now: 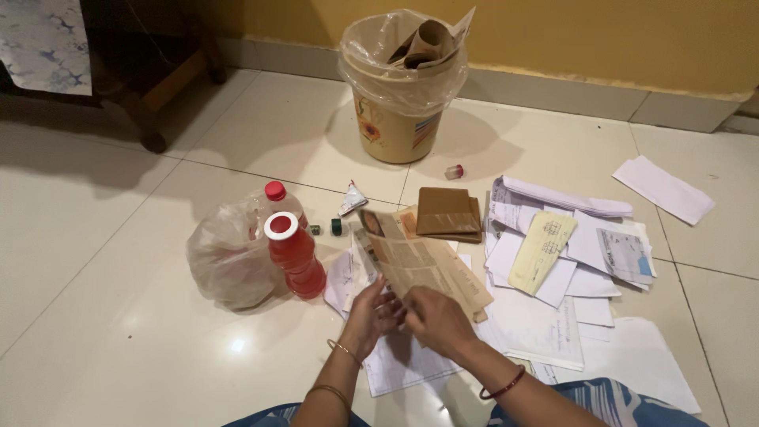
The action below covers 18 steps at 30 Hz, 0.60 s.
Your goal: The person sits on the floor and sorts through a pile of papers, books, and newspapers, discarding them into a nearby trash bin. They also dispose of plastic bottles and plastic bags into the bin.
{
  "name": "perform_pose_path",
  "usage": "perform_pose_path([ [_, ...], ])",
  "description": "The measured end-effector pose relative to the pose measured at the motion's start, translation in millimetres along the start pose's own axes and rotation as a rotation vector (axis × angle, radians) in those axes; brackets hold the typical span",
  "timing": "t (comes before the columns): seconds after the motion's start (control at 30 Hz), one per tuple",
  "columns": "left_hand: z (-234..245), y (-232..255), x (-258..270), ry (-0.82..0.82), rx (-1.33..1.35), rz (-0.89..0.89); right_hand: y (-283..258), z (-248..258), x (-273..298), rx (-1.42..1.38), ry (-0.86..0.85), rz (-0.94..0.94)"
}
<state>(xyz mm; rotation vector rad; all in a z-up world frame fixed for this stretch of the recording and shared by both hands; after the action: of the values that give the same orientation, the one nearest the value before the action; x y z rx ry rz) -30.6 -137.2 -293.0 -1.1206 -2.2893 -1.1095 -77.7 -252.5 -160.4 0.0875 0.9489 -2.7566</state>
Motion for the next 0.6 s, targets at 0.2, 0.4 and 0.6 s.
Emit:
perform_pose_path([
  [0.2, 6, 41, 6, 0.278, -0.34, -0.333, -6, -3, -9, -0.011, -0.044, 0.225],
  [0.4, -9, 42, 5, -0.023, -0.053, -0.339, 108, 22, -14, -0.382, 0.156, -0.441],
  [0.6, -27, 62, 22, -0.073, -0.257, -0.441, 98, -12, -2, -1.107, -0.041, -0.569],
])
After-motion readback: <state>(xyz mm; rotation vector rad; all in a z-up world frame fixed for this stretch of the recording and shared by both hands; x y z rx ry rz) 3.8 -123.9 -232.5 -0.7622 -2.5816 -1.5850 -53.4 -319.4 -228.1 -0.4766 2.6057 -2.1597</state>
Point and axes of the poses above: each hand's wrist, its own x-axis away from the middle knuckle, its own z-axis out of the back of the hand, y = z × x, the point moved 9 cm from there along -x, towards the middle knuckle, and after that the axes turned 8 degrees about z, right-handed, at the moved point
